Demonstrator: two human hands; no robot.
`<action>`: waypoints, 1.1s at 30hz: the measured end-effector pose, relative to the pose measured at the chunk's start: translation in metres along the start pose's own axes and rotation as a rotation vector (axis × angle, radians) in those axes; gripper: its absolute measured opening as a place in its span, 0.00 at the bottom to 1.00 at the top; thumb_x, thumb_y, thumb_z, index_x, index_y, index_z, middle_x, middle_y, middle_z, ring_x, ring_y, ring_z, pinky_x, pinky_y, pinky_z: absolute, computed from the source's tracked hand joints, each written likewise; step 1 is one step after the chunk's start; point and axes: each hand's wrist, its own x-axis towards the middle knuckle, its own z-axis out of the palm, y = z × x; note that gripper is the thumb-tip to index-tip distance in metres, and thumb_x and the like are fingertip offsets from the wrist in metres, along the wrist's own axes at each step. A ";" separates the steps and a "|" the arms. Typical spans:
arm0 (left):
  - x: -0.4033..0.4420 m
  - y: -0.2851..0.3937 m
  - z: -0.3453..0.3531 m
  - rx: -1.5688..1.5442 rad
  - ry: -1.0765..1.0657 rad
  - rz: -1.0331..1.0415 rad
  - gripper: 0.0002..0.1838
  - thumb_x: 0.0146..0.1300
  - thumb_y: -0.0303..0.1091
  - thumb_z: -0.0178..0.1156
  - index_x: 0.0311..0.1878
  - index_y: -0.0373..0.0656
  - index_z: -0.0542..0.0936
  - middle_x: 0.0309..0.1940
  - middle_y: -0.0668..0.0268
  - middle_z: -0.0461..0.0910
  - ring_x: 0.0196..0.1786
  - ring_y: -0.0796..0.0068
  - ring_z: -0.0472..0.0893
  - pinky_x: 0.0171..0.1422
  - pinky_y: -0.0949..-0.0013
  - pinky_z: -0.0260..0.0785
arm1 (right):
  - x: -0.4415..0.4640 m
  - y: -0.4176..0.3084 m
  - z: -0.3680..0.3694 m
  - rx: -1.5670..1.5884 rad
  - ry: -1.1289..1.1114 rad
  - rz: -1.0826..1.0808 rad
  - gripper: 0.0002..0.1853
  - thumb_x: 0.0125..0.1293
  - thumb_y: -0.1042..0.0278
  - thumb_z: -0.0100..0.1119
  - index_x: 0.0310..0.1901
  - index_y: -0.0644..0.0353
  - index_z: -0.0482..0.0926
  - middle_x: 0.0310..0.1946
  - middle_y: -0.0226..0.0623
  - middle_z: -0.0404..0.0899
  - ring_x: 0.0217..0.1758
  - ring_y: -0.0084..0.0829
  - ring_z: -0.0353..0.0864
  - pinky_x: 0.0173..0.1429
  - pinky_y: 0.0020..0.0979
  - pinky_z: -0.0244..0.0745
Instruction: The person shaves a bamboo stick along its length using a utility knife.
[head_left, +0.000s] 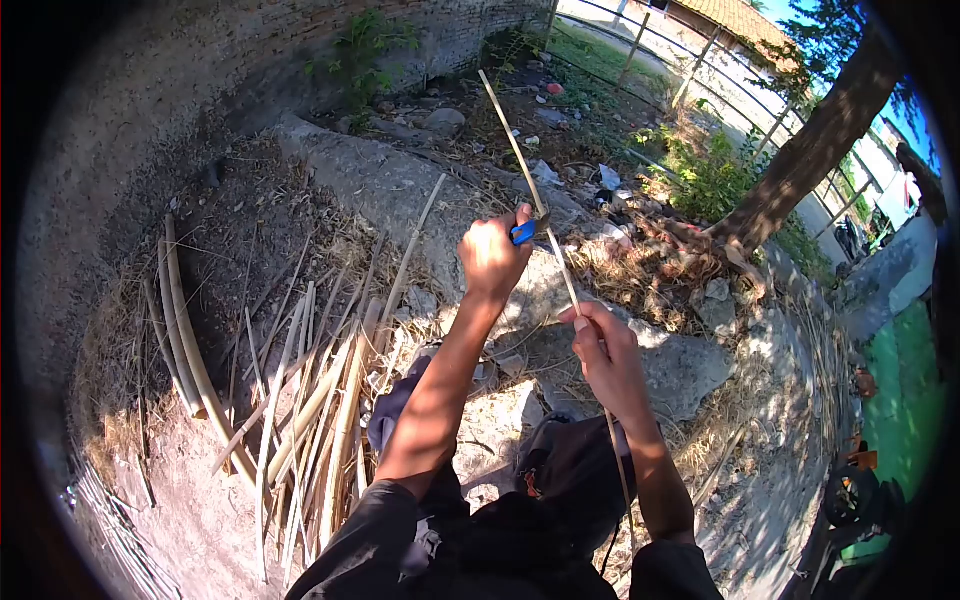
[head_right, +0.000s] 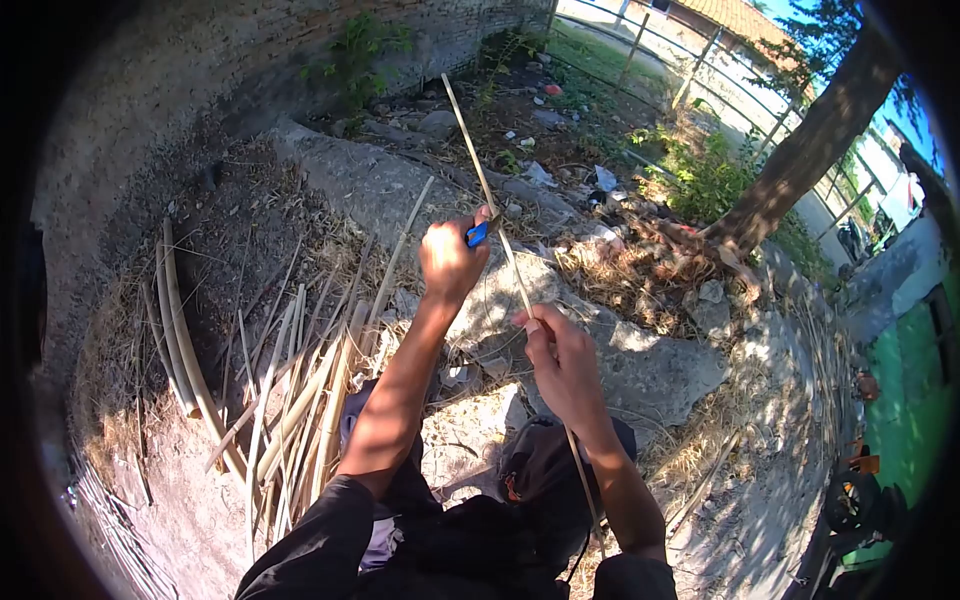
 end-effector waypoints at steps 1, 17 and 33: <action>0.000 0.001 0.000 0.004 0.036 0.011 0.18 0.75 0.45 0.65 0.33 0.42 0.89 0.23 0.48 0.83 0.28 0.41 0.85 0.37 0.47 0.78 | 0.002 0.000 -0.001 0.122 -0.054 0.101 0.14 0.84 0.71 0.50 0.60 0.60 0.84 0.18 0.29 0.64 0.20 0.20 0.61 0.28 0.33 0.59; 0.012 -0.039 0.002 -0.030 -0.009 -0.131 0.20 0.64 0.50 0.72 0.31 0.39 0.87 0.28 0.48 0.86 0.35 0.41 0.87 0.42 0.47 0.80 | -0.007 -0.016 0.021 -0.017 -0.012 -0.025 0.19 0.85 0.69 0.52 0.71 0.58 0.81 0.20 0.23 0.61 0.24 0.14 0.59 0.29 0.27 0.57; 0.005 -0.043 0.007 -0.055 0.058 0.080 0.14 0.49 0.31 0.71 0.42 0.43 0.91 0.33 0.53 0.89 0.38 0.47 0.88 0.51 0.51 0.82 | 0.007 0.021 0.015 0.194 -0.025 0.078 0.21 0.85 0.66 0.54 0.74 0.58 0.79 0.25 0.24 0.65 0.27 0.17 0.65 0.33 0.27 0.66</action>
